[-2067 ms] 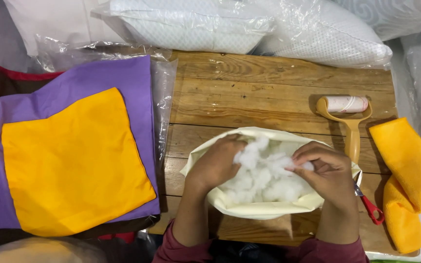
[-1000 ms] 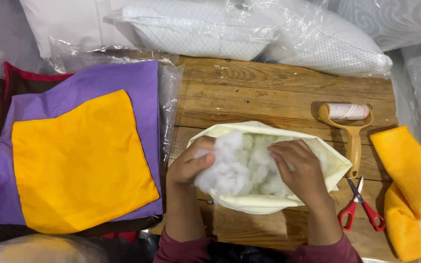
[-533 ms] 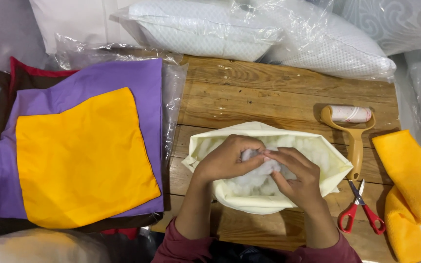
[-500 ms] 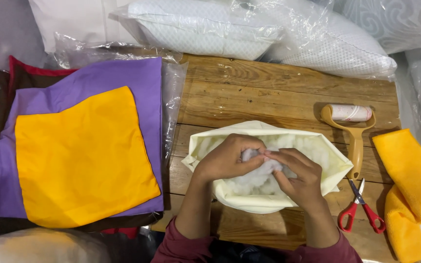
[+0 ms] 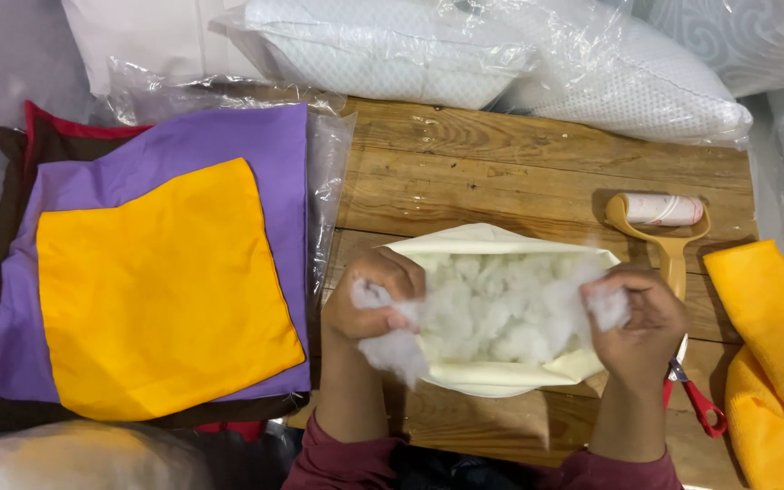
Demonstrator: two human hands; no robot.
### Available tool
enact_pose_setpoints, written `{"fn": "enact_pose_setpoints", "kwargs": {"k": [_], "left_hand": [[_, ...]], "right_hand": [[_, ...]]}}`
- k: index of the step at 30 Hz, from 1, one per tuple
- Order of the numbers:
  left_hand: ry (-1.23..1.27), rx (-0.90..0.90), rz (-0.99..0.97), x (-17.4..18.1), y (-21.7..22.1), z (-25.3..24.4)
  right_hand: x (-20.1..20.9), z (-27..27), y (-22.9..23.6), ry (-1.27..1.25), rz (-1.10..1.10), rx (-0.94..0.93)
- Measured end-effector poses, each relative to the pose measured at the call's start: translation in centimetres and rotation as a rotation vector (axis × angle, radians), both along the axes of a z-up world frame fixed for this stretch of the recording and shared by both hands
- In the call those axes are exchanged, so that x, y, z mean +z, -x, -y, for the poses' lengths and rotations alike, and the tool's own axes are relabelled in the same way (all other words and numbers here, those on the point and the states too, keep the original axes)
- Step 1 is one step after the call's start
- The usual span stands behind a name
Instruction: The person is stuffing a small fabric pouch with white fiberfill to create a pillow.
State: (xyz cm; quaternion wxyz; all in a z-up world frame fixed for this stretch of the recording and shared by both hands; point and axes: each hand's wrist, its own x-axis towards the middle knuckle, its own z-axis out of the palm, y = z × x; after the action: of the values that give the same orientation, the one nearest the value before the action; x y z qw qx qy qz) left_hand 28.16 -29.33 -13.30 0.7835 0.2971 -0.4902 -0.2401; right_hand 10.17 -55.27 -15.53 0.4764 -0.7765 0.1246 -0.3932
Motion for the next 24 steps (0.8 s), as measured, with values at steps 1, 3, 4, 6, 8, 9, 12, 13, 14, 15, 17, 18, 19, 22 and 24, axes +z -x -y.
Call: {"fn": "enact_pose_setpoints", "kwargs": {"k": [1,3,4,6,8,9,12,13,14,15,17,18,19,22,24], "left_hand": [[-0.099,0.056,0.074,0.8,0.4,0.4],[-0.199,0.114,0.146,1.9,1.0,1.4],[-0.396,0.182,0.248,2.3,1.3,2.1],[-0.597,0.249,0.348,1.4,1.4,3.7],[-1.22,0.658,0.679,-1.0,1.3,5.9],[-1.218,0.658,0.677,-0.2,1.3,5.5],[-1.154,0.747,0.532,1.8,1.2,4.5],[-1.101,0.684,0.498,2.0,1.3,4.1],[-1.048,0.622,0.464,2.2,1.3,3.8],[-1.048,0.616,0.467,2.3,1.4,3.9],[-0.814,0.5,0.383,2.6,1.5,4.1],[-0.81,0.501,0.383,2.7,1.7,4.4],[-0.781,0.488,0.336,2.8,2.0,4.6],[-0.744,0.5,0.234,2.0,2.2,5.1],[-0.725,0.54,0.177,1.3,2.3,5.5]], "right_hand": [[-0.3,-0.2,-0.4,0.066,0.01,0.213],[0.3,-1.9,-1.4,0.129,0.016,0.429],[1.2,-3.3,-2.0,0.318,-0.15,0.476],[2.5,-5.2,-2.6,0.504,-0.318,0.522],[3.6,-5.8,-2.6,0.606,-0.896,0.6],[3.8,-5.4,-2.5,0.608,-0.899,0.598],[3.9,-4.3,-2.4,0.531,-0.624,0.596],[3.4,-4.1,-2.4,0.524,-0.423,0.44],[2.8,-3.8,-2.4,0.512,-0.224,0.284],[2.6,-3.8,-2.5,0.509,-0.226,0.279],[2.3,-3.6,-2.8,0.622,-0.281,0.271],[1.6,-3.3,-2.8,0.626,-0.28,0.27],[0.9,-3.2,-2.8,0.614,-0.272,0.278],[2.0,-3.2,-2.2,0.544,-0.111,0.235],[2.6,-3.1,-2.0,0.494,0.048,0.193]]}}
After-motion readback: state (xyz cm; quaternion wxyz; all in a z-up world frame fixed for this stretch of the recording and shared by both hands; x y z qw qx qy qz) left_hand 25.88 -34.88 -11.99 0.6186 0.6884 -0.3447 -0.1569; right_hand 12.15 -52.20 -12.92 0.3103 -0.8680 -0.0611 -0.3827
